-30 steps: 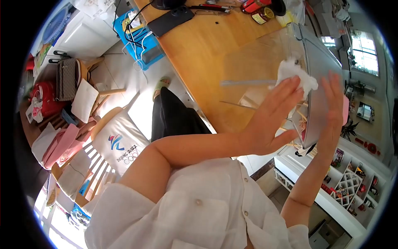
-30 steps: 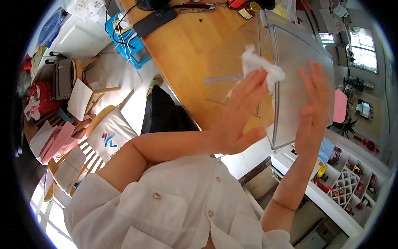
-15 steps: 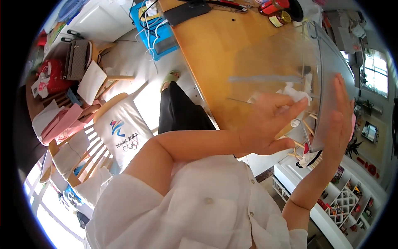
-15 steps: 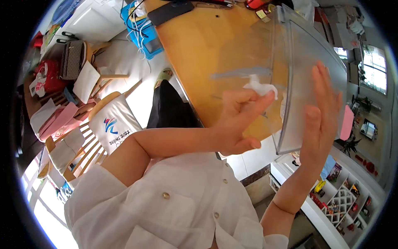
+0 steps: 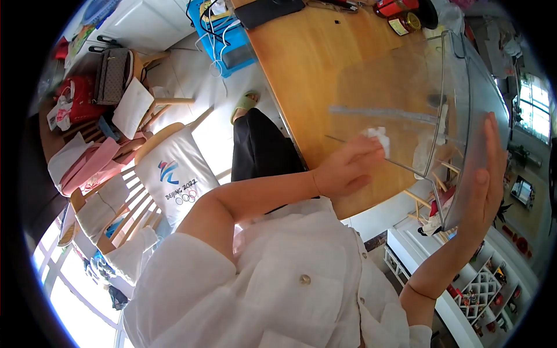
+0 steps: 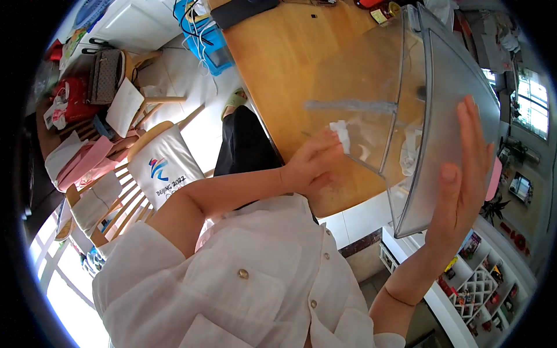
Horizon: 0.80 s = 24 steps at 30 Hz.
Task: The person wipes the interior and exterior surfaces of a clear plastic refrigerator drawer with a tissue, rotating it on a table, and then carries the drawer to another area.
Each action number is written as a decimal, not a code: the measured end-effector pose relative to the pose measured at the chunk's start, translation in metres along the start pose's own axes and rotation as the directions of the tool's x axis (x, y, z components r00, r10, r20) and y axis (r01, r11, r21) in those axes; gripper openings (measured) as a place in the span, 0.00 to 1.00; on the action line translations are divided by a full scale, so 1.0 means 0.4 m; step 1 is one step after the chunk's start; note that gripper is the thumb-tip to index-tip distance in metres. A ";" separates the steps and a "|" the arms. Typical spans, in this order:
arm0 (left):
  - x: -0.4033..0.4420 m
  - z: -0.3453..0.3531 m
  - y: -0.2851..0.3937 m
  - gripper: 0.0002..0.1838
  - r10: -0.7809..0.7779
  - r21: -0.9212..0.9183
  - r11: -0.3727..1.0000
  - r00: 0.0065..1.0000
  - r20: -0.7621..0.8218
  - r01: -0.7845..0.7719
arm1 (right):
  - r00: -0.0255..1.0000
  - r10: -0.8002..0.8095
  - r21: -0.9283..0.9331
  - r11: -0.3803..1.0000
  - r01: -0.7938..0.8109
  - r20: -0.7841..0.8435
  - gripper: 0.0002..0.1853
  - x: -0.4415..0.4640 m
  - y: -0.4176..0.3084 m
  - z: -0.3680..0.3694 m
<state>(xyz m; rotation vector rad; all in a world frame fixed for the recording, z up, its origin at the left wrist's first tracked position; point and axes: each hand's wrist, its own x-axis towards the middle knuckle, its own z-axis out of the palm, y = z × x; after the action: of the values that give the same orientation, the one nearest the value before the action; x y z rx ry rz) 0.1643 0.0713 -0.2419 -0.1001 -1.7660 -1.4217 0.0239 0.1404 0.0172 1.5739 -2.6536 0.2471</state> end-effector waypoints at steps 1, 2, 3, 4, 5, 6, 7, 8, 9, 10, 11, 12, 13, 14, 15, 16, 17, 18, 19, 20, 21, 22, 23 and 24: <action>-0.029 -0.002 -0.022 0.33 -0.022 0.020 1.000 0.999 0.030 0.021 | 1.000 -0.010 -0.015 1.000 0.010 0.002 0.31 0.000 0.002 0.000; -0.059 -0.006 -0.041 0.33 -0.045 0.041 0.998 0.997 0.060 0.042 | 1.000 -0.011 -0.023 1.000 0.011 -0.002 0.31 -0.001 0.004 0.002; -0.089 -0.013 -0.055 0.34 -0.139 0.070 0.989 0.986 0.096 0.133 | 1.000 -0.013 -0.031 0.999 0.013 -0.006 0.31 -0.001 0.004 0.003; -0.119 -0.023 -0.068 0.35 -0.233 0.103 0.970 0.964 0.129 0.221 | 1.000 -0.015 -0.039 0.999 0.015 -0.010 0.31 -0.001 0.005 0.003; -0.147 -0.033 -0.080 0.36 -0.325 0.138 0.942 0.933 0.158 0.305 | 1.000 -0.012 -0.035 0.999 0.012 -0.011 0.31 0.000 0.002 0.004; -0.171 -0.048 -0.095 0.36 -0.451 0.116 0.892 0.875 0.175 0.437 | 1.000 -0.009 -0.032 0.999 0.009 -0.012 0.31 0.002 -0.004 0.004; -0.189 -0.066 -0.109 0.37 -0.568 0.097 0.823 0.800 0.195 0.560 | 1.000 -0.006 -0.028 1.000 0.006 -0.014 0.31 0.004 -0.008 0.004; -0.202 -0.072 -0.120 0.38 -0.672 0.081 0.735 0.708 0.217 0.673 | 1.000 -0.009 -0.032 0.999 0.008 -0.013 0.31 0.006 -0.011 0.003; -0.197 -0.070 -0.116 0.38 -0.672 0.059 0.734 0.711 0.208 0.676 | 1.000 -0.010 -0.036 0.999 0.010 -0.011 0.31 0.007 -0.013 0.003; -0.191 -0.065 -0.110 0.39 -0.672 0.037 0.732 0.713 0.199 0.680 | 1.000 -0.012 -0.040 0.999 0.012 -0.008 0.31 0.008 -0.014 0.002; -0.184 -0.059 -0.101 0.40 -0.676 0.016 0.727 0.712 0.189 0.686 | 1.000 -0.015 -0.049 0.999 0.015 -0.002 0.31 0.009 -0.014 0.002; -0.172 -0.049 -0.095 0.41 -0.755 -0.039 0.636 0.633 0.171 0.771 | 1.000 -0.019 -0.059 0.998 0.019 0.000 0.31 0.009 -0.016 0.001; -0.154 -0.034 -0.091 0.41 -0.823 -0.097 0.537 0.545 0.160 0.838 | 1.000 -0.022 -0.071 0.997 0.022 0.000 0.31 0.010 -0.017 0.001; -0.135 -0.021 -0.084 0.42 -0.879 -0.155 0.428 0.450 0.157 0.891 | 1.000 -0.031 -0.051 0.998 0.031 -0.004 0.31 0.011 -0.017 0.002; -0.108 -0.017 -0.069 0.40 -0.885 -0.200 0.416 0.446 0.137 0.887 | 0.999 -0.039 -0.032 0.999 0.039 -0.007 0.31 0.011 -0.016 0.003; -0.073 -0.017 -0.050 0.38 -0.890 -0.244 0.406 0.442 0.117 0.881 | 0.999 -0.047 -0.014 0.999 0.047 -0.011 0.31 0.012 -0.015 0.004; -0.043 -0.017 -0.033 0.36 -0.894 -0.288 0.395 0.437 0.097 0.872 | 0.998 -0.058 -0.016 0.998 0.058 -0.006 0.31 0.013 -0.014 0.002; -0.024 -0.016 -0.022 0.36 -0.884 -0.273 0.418 0.457 0.100 0.867 | 0.998 -0.069 -0.017 0.997 0.069 -0.002 0.31 0.014 -0.013 0.000; -0.009 -0.014 -0.012 0.37 -0.873 -0.257 0.440 0.478 0.103 0.860 | 0.997 -0.081 -0.019 0.997 0.081 0.002 0.31 0.016 -0.012 -0.002; 0.009 -0.015 0.001 0.37 -0.860 -0.241 0.464 0.498 0.106 0.852 | 0.997 -0.077 -0.026 0.997 0.077 0.006 0.31 0.016 -0.011 -0.003; 0.034 -0.020 0.029 0.37 -0.836 -0.230 0.510 0.541 0.095 0.829 | 0.997 -0.073 -0.033 0.997 0.074 0.011 0.31 0.013 -0.010 -0.004; 0.060 -0.024 0.070 0.37 -0.809 -0.219 0.554 0.581 0.084 0.803 | 0.997 -0.070 -0.040 0.997 0.070 0.016 0.31 0.012 -0.009 -0.005; 0.078 -0.024 0.101 0.37 -0.781 -0.207 0.597 0.621 0.074 0.775 | 0.997 -0.072 -0.030 0.997 0.073 0.013 0.31 0.012 -0.006 -0.005; 0.087 -0.015 0.117 0.37 -0.746 -0.216 0.640 0.664 0.055 0.737 | 0.997 -0.074 -0.022 0.997 0.074 0.010 0.32 0.012 -0.004 -0.005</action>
<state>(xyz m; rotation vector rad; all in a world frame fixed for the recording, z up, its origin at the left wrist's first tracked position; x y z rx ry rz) 0.1705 0.0681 -0.1836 0.6212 -1.6687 -2.1887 0.0230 0.1357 0.0198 1.6672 -2.5889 0.2067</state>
